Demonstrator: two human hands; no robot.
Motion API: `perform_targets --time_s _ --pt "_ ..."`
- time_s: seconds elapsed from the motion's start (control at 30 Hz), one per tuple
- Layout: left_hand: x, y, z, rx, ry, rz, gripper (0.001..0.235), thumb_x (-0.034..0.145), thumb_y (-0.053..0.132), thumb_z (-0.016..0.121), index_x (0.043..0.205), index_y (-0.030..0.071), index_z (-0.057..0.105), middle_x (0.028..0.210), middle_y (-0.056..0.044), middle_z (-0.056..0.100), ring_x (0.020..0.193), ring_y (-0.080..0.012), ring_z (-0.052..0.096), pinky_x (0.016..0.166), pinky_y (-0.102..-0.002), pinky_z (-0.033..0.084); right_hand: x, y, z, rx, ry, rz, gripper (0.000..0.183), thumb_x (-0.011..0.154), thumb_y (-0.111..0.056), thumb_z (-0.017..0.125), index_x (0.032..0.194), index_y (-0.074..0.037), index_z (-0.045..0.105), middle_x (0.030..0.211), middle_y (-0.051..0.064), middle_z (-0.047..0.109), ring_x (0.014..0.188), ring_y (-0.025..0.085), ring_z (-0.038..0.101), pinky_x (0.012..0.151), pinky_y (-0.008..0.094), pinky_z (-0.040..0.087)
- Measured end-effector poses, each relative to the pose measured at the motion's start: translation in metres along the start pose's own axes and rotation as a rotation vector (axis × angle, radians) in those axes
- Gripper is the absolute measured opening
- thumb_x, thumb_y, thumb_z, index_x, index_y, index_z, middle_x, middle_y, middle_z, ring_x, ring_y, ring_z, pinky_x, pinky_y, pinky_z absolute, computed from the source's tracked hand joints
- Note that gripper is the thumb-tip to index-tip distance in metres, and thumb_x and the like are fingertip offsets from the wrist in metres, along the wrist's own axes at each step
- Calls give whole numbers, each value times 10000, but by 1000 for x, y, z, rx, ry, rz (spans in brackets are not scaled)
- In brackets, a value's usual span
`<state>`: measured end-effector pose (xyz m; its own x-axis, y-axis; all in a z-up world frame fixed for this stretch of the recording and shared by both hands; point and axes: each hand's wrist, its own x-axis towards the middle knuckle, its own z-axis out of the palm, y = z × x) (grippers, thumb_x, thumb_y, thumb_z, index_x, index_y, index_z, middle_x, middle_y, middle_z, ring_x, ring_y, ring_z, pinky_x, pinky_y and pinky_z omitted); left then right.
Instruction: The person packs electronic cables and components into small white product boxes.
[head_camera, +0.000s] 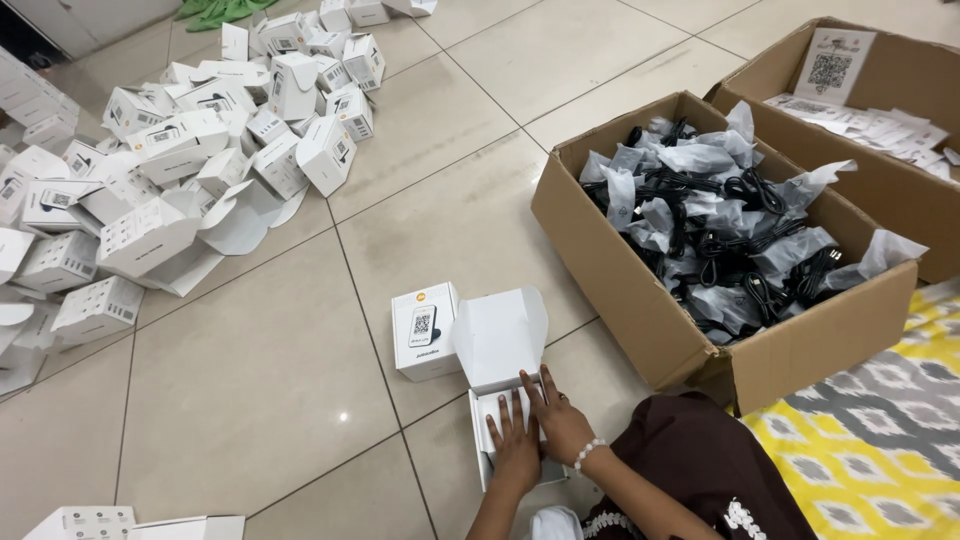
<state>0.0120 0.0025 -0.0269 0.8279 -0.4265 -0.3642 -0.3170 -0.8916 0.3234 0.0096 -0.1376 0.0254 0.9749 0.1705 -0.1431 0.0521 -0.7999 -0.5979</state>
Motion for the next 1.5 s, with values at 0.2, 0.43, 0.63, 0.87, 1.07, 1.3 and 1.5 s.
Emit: perform_targets --time_s 0.2,0.43,0.63,0.87,1.07,1.3,1.5 --pt "-7 -26 -20 407 379 133 987 879 88 742 1660 172 144 1739 -164 -15 1595 -384 34 1241 -574 101 11 3 5 -170 60 5 1260 573 -42 861 1597 -233 151 1608 253 205 1165 420 605 909 454 574" --pt "-24 -28 -86 -196 288 -204 1341 630 56 895 1646 198 31 1637 -176 212 1369 -383 419 1059 -463 452 22 3 5 -220 165 -77 1303 549 -52 865 1610 -209 126 1514 267 309 1152 422 583 996 479 484" --pt "-45 -26 -47 -68 284 -252 1261 670 108 918 1620 89 89 1230 -189 606 973 -358 700 836 -414 576 5 10 6 -188 112 -134 1304 563 -25 849 1620 -214 110 1510 293 309 1155 447 576 989 467 499" --pt "-56 -17 -14 -223 302 -410 1258 774 76 822 1596 61 -130 1078 -156 713 844 -324 736 693 -409 598 -3 11 -4 3 -6 -138 1360 569 -11 882 1619 -236 46 1546 274 292 1117 482 595 948 457 552" --pt "-45 -23 -8 -341 146 -550 976 1027 153 549 1680 62 -169 1107 -154 769 926 -272 767 809 -382 609 5 8 -10 -124 -30 -133 1373 584 -49 872 1641 -265 22 1564 267 318 1119 440 632 977 439 557" --pt "14 -87 -52 -1070 44 -639 1261 777 650 710 1637 71 -7 1580 -243 404 1456 -353 445 1185 -452 400 66 25 -22 627 -27 63 1450 687 -371 933 1581 -151 -187 1593 306 277 1439 440 399 1142 490 359" --pt "39 -97 -56 -1463 191 -488 981 866 663 595 1582 58 306 1571 -157 456 1474 -312 399 1220 -434 300 111 28 -18 999 -47 399 1057 831 -525 739 1597 -87 158 1485 243 527 1374 355 539 1149 436 420"
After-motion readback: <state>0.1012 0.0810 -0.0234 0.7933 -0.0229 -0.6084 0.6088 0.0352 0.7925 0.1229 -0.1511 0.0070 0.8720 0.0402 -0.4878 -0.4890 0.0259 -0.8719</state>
